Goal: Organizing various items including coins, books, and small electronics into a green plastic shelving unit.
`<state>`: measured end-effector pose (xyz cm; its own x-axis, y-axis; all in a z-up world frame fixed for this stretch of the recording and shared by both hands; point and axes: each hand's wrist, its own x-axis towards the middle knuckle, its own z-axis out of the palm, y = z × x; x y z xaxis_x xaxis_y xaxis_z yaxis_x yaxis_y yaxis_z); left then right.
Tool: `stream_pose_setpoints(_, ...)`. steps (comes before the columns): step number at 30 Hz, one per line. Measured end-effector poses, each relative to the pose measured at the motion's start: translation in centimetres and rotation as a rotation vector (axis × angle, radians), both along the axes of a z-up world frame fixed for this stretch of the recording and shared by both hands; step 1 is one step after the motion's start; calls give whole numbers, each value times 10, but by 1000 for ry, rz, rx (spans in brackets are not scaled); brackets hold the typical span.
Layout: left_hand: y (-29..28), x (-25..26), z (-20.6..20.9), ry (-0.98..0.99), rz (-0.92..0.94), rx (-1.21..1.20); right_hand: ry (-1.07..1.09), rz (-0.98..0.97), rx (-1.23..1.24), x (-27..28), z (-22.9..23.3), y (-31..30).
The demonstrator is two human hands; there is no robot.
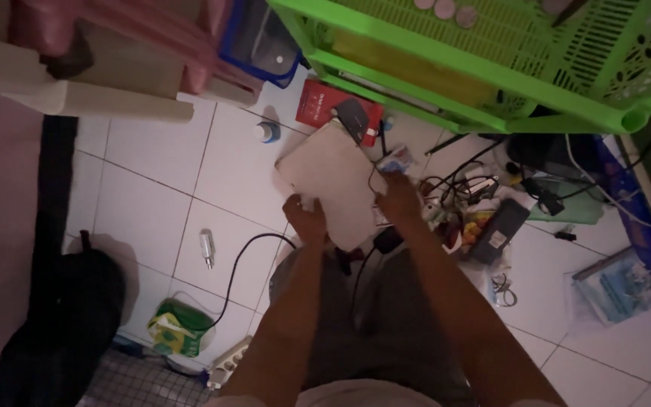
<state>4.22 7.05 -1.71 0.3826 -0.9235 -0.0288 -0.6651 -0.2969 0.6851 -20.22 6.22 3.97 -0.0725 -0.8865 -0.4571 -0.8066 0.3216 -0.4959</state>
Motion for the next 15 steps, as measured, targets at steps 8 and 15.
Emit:
stream_pose_setpoints(8,-9,15,-27,265,18,323,-282,144,-27,73,-52,13)
stream_pose_setpoints(15,-10,6,-7,312,-62,90,-211,169,-67,71,-18,16)
